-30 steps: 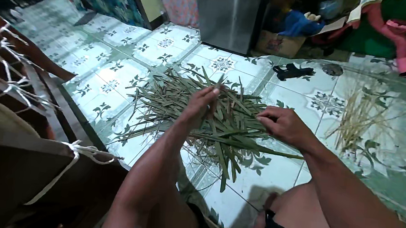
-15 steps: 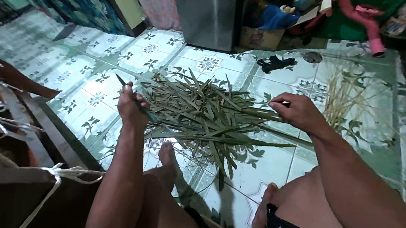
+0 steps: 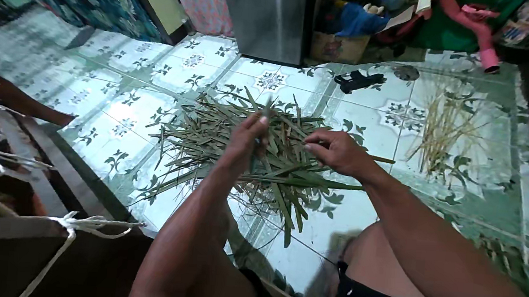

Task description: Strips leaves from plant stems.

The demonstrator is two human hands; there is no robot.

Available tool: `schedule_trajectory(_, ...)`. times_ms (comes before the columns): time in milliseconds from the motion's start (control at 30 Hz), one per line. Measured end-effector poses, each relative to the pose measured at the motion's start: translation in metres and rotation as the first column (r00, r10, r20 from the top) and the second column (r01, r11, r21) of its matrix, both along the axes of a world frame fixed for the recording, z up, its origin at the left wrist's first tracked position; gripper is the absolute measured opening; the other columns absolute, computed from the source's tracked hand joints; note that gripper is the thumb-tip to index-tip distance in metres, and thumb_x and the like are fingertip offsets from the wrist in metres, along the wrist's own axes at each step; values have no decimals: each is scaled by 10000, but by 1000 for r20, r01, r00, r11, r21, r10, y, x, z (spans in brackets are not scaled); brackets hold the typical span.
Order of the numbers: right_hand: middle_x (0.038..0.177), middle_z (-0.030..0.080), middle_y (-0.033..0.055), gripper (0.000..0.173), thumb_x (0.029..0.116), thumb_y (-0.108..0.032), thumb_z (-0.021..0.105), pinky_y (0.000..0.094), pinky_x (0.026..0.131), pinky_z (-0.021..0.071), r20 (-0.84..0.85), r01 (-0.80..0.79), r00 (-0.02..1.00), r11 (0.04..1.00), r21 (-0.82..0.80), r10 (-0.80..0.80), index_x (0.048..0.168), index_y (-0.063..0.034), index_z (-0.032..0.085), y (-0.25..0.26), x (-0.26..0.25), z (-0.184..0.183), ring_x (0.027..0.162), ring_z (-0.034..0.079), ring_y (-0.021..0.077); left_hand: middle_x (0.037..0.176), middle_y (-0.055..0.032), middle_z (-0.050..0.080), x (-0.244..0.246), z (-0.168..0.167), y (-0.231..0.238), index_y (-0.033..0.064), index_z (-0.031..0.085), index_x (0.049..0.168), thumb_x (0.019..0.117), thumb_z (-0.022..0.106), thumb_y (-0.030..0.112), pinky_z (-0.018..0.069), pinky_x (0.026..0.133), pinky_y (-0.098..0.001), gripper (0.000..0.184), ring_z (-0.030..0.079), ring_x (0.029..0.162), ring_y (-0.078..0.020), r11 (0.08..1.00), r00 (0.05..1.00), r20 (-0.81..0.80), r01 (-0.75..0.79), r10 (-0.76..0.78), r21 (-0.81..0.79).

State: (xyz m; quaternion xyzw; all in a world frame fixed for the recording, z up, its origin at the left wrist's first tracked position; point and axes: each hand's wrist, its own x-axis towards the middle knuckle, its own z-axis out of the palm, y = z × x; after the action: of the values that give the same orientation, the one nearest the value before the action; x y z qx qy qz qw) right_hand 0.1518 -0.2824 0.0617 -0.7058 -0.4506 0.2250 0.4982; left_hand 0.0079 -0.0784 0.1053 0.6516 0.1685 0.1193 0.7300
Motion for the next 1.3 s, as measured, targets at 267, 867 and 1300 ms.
schedule_trajectory(267,873,650,36,169,999,-149,607,229,578,530,75,10,997,996,84,-16,997,-27,723,3,-1,-6,621,572,52,656,19,536,4,-9,-22,64,538,1375,1084,448,186,451,434,-195,329,494,472,-54,996,994,-50,92,-92,-10)
schedule_trajectory(867,897,649,7,131,965,-131,636,206,591,522,188,-7,982,982,188,-29,974,-59,744,-20,21,-1,665,579,34,587,83,471,-10,13,9,156,553,1360,1077,433,291,433,413,-176,335,446,426,-16,993,989,143,58,-43,-99)
schedule_trajectory(1300,900,643,15,133,972,-124,622,239,628,528,182,17,983,993,117,-38,964,-55,735,-34,39,-2,695,583,56,573,138,530,-30,30,48,283,565,1343,1073,459,383,440,436,-150,306,470,430,20,987,923,382,18,45,-160)
